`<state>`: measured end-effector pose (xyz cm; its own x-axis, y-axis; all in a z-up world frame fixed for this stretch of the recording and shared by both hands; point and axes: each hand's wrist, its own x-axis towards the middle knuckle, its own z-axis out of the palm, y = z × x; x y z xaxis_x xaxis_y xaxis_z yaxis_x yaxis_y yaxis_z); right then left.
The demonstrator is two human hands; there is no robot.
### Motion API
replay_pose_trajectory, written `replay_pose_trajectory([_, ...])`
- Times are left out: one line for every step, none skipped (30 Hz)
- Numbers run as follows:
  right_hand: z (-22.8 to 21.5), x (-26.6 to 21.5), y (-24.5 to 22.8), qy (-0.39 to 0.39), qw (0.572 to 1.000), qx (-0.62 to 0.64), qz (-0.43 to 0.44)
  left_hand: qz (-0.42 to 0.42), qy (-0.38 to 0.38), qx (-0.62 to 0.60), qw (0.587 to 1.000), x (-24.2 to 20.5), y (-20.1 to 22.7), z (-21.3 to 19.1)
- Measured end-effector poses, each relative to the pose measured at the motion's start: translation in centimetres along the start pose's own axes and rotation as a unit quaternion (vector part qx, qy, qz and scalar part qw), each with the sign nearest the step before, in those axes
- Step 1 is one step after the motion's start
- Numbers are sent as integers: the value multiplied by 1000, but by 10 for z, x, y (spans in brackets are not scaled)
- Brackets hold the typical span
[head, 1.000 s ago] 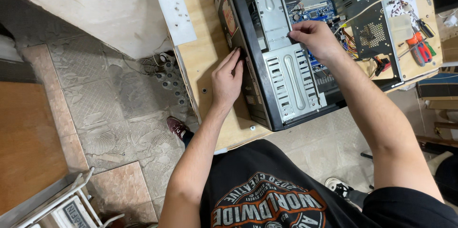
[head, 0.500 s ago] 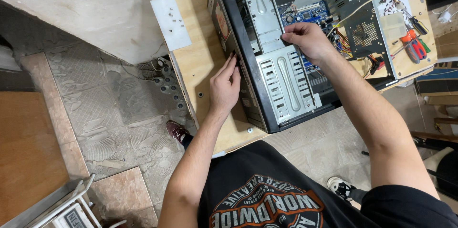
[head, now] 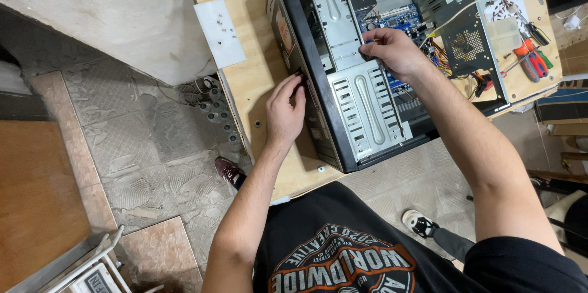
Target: The person installs an optical drive into a desktop computer case. They connect the power and data cables, slide the drive into the front bay, and secure it with screws using a screwdriver.
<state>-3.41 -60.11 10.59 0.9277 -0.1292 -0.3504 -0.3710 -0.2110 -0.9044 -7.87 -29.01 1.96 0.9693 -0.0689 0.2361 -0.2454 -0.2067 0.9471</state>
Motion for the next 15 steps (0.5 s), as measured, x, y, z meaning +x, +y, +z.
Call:
replay_pose_trajectory([3,-4,-8,0,1000,0,0,0,0,0,1000,0,0,-1])
replay_pose_trajectory([6,-8,-15,-6,1000,12,10,-5,10,-9,1000,1,-1,-1])
replay_pose_trajectory([9,-12,-23,-13,999,24,20,-10,20,-17,1000,1,-1,-2])
replay_pose_trajectory([11,-13,-26,-13,999,24,20,-10,19,-17,1000,1,-3,0])
replay_pose_trajectory([13,-13,-30,-26,999,42,23,-10,18,-16,1000,0,-6,1])
replay_pose_trajectory([15,-13,-33,-39,997,60,27,-11,16,-16,1000,0,-8,2])
replay_pose_trajectory([10,-11,-29,-39,997,60,26,-11,16,-16,1000,6,3,-6])
replay_pose_trajectory([5,-9,-26,-45,997,56,30,-26,-12,15,999,12,15,-13])
replay_pose_trajectory([0,-7,-23,-50,997,53,33,-39,-41,44,997,19,27,-20])
replay_pose_trajectory([1,-6,-22,-49,997,53,32,-38,-41,44,997,23,19,-19])
replay_pose_trajectory([3,-5,-21,-49,997,54,30,-25,-62,64,996,26,11,-18])
replay_pose_trajectory([5,-3,-19,-48,997,55,29,-12,-82,84,993,30,3,-17])
replay_pose_trajectory([3,-4,-17,-48,997,56,28,-11,-83,85,993,29,-4,-16])
replay_pose_trajectory([2,-4,-15,-42,999,19,19,9,-87,106,991,28,-10,-14])
replay_pose_trajectory([0,-4,-12,-35,999,-19,10,30,-91,127,987,27,-17,-12])
